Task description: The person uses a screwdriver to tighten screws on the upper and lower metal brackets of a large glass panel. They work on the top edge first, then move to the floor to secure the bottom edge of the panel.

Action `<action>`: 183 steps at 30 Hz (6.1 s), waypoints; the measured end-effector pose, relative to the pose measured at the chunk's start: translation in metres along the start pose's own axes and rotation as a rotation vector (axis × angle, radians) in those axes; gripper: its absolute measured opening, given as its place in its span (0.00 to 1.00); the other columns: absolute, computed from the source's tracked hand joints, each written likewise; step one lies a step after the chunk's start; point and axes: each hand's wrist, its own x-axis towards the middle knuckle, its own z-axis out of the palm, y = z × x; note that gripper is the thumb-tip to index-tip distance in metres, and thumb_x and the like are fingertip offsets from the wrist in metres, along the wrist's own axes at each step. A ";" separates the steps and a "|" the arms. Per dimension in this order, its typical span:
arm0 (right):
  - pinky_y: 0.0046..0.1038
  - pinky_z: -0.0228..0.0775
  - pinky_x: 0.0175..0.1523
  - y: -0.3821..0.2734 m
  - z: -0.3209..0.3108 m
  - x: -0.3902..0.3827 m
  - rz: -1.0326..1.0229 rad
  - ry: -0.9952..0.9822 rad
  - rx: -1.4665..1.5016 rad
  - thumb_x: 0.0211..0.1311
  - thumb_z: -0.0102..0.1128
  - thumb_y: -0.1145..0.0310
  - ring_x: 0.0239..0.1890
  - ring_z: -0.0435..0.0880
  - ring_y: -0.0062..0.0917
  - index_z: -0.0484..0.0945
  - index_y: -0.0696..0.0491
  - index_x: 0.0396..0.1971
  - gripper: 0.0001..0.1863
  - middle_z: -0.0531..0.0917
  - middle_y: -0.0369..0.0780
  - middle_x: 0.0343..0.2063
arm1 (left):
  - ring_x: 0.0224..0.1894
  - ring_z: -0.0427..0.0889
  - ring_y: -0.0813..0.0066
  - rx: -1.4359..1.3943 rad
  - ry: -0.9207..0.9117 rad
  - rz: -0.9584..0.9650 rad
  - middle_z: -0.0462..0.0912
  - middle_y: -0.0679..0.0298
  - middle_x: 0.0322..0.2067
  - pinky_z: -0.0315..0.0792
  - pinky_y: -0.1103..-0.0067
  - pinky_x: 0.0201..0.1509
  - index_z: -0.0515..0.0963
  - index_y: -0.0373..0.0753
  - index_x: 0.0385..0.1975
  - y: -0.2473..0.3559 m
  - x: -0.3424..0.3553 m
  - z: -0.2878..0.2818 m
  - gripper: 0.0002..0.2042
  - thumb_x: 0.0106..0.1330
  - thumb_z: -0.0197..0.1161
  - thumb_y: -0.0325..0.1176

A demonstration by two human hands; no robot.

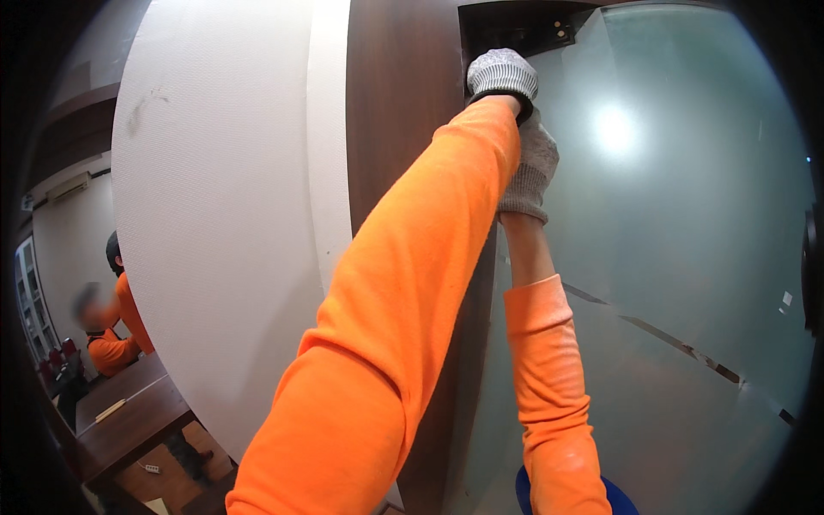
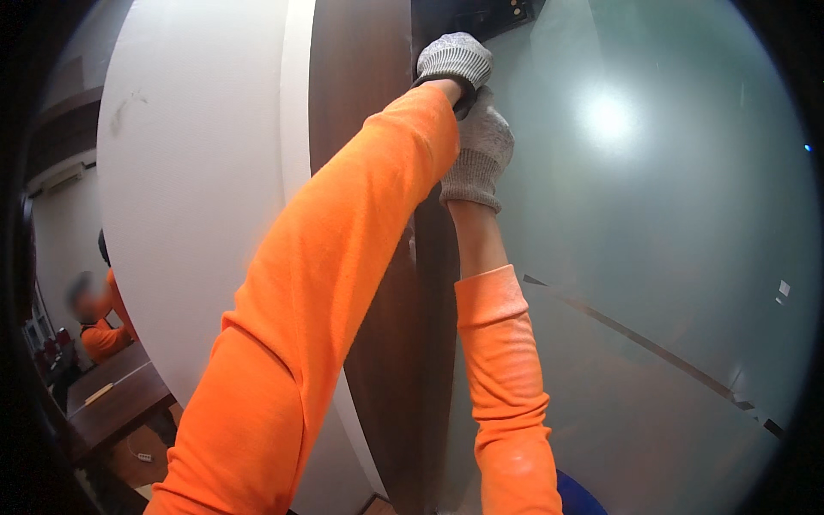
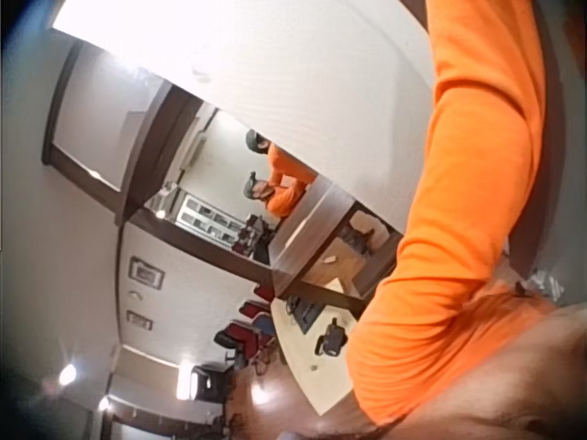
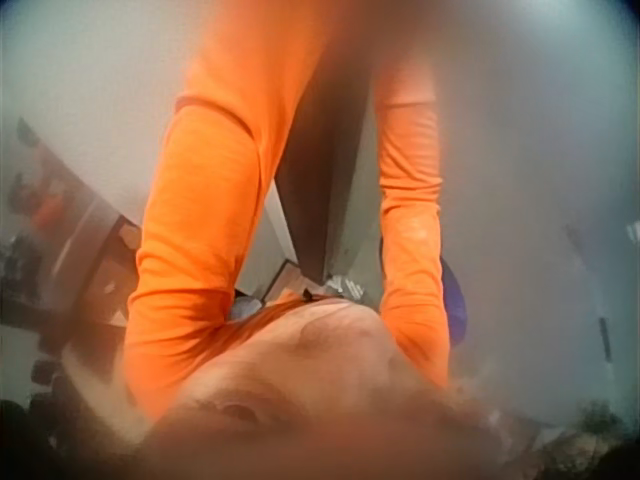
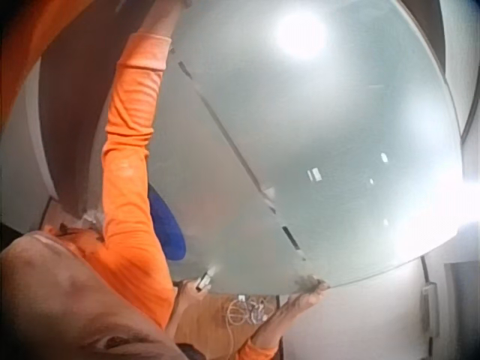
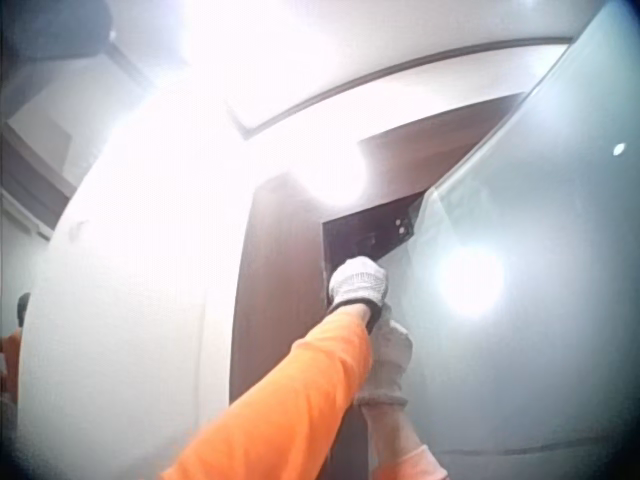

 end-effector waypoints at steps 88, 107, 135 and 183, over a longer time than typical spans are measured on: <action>0.30 0.76 0.48 0.008 0.011 0.015 0.371 -0.308 0.953 0.75 0.48 0.53 0.43 0.82 0.26 0.78 0.59 0.47 0.23 0.84 0.39 0.40 | 0.52 0.85 0.52 -0.037 0.032 0.071 0.86 0.46 0.46 0.79 0.63 0.56 0.87 0.37 0.43 0.006 0.004 -0.006 0.16 0.67 0.56 0.39; 0.26 0.75 0.44 0.028 0.003 0.025 0.186 -0.370 0.801 0.75 0.46 0.59 0.36 0.81 0.23 0.75 0.57 0.45 0.16 0.82 0.36 0.37 | 0.51 0.87 0.58 0.090 -0.039 0.149 0.88 0.55 0.46 0.81 0.66 0.51 0.87 0.42 0.45 0.005 0.012 -0.004 0.14 0.67 0.59 0.39; 0.33 0.79 0.47 -0.017 -0.025 0.012 0.451 -0.160 0.683 0.68 0.61 0.51 0.41 0.86 0.27 0.75 0.57 0.43 0.22 0.85 0.39 0.33 | 0.50 0.86 0.51 0.118 -0.120 0.234 0.86 0.47 0.45 0.79 0.64 0.55 0.87 0.37 0.44 0.007 0.001 -0.018 0.16 0.64 0.58 0.38; 0.37 0.77 0.50 0.000 -0.002 -0.004 0.185 -0.197 0.138 0.68 0.55 0.50 0.43 0.85 0.33 0.74 0.60 0.50 0.26 0.86 0.46 0.38 | 0.53 0.85 0.52 0.141 -0.067 0.155 0.86 0.49 0.48 0.79 0.63 0.56 0.86 0.39 0.47 0.006 0.000 -0.007 0.16 0.68 0.56 0.38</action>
